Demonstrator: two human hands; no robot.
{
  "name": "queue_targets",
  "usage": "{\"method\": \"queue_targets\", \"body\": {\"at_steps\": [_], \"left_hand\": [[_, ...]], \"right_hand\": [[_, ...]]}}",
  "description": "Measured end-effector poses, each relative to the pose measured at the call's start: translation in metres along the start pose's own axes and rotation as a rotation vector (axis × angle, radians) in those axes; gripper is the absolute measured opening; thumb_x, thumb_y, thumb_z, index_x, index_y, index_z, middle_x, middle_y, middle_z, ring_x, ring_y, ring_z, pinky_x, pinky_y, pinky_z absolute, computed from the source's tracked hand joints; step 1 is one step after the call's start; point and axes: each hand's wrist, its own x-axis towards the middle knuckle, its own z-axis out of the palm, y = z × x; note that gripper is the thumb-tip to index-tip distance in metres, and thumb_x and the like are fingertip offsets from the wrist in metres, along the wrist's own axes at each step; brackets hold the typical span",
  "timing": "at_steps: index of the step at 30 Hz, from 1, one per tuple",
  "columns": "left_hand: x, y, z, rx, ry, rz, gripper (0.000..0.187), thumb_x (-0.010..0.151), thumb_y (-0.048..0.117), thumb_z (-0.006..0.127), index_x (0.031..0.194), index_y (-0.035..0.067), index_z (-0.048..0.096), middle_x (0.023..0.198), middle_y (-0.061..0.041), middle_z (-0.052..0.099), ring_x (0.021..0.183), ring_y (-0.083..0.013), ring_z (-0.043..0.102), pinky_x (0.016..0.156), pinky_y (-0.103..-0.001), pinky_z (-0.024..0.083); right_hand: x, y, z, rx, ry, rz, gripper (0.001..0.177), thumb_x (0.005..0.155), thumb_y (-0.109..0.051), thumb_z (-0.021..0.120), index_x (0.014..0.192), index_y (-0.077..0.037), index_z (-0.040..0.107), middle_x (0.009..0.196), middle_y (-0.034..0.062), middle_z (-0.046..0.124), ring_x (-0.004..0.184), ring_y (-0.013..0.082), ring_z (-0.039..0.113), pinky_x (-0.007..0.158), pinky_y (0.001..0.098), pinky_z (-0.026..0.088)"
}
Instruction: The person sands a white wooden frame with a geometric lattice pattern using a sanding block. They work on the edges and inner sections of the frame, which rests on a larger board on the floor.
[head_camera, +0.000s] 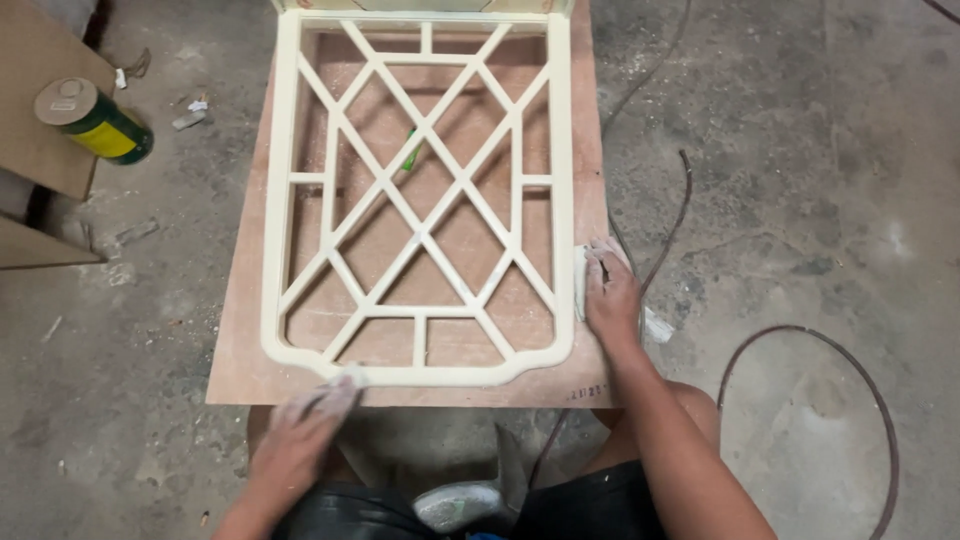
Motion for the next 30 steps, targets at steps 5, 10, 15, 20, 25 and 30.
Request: {"method": "queue_targets", "body": {"at_steps": [5,10,15,20,25,30], "left_hand": [[0.001,0.041,-0.043,-0.431,0.415,-0.368,0.057,0.090,-0.002,0.049,0.146,0.011,0.056,0.145,-0.008,0.061,0.125,-0.0277,0.060,0.109,-0.037,0.043],[0.066,0.095,-0.049,-0.963,0.666,-0.668,0.034,0.098,0.011,0.057,0.129,0.001,0.068,0.128,-0.011,0.072,0.119,-0.0184,0.066,0.106,-0.030,0.049],[0.143,0.129,-0.044,-0.871,0.280,-0.424,0.037,0.087,0.009,0.065,0.124,0.006,0.068,0.111,-0.021,0.074,0.107,-0.0433,0.070,0.093,-0.052,0.056],[0.190,0.143,-0.025,-0.541,-0.012,-0.377,0.032,0.095,0.037,0.058,0.118,0.015,0.065,0.098,-0.004,0.068,0.094,-0.0300,0.072,0.078,-0.046,0.057],[0.197,0.154,-0.055,-0.467,-0.097,-0.353,0.029,0.097,0.036,0.063,0.105,0.009,0.068,0.082,-0.009,0.070,0.082,-0.0352,0.073,0.077,-0.047,0.054],[0.214,0.160,-0.064,-0.464,-0.137,-0.259,0.038,0.103,0.045,0.054,0.106,0.010,0.069,0.084,-0.013,0.075,0.088,-0.0334,0.074,0.089,-0.045,0.048]], "right_hand": [[-0.001,0.006,0.002,0.040,-0.015,-0.024,0.033,0.106,-0.023,0.050,0.120,-0.001,0.070,0.136,0.0169,0.067,0.140,0.0317,0.052,0.116,0.0429,0.038],[-0.003,0.012,0.006,-0.001,-0.025,-0.036,0.029,0.105,-0.021,0.050,0.116,-0.003,0.070,0.138,0.0150,0.066,0.143,0.0318,0.049,0.117,0.0453,0.038],[-0.004,-0.018,-0.006,0.009,-0.044,0.016,0.028,0.106,-0.019,0.056,0.116,0.002,0.072,0.137,0.0233,0.065,0.140,0.0426,0.049,0.117,0.0555,0.037],[-0.002,-0.022,-0.005,-0.010,-0.032,0.030,0.028,0.107,-0.020,0.056,0.115,0.002,0.072,0.135,0.0229,0.066,0.140,0.0426,0.049,0.118,0.0549,0.036],[-0.002,-0.020,-0.006,-0.023,-0.032,-0.006,0.027,0.107,-0.019,0.057,0.113,0.003,0.072,0.132,0.0258,0.067,0.137,0.0459,0.050,0.117,0.0557,0.038],[0.002,-0.029,-0.007,-0.017,-0.036,0.014,0.030,0.108,-0.020,0.055,0.112,0.004,0.071,0.131,0.0262,0.067,0.138,0.0460,0.050,0.117,0.0564,0.038]]}}
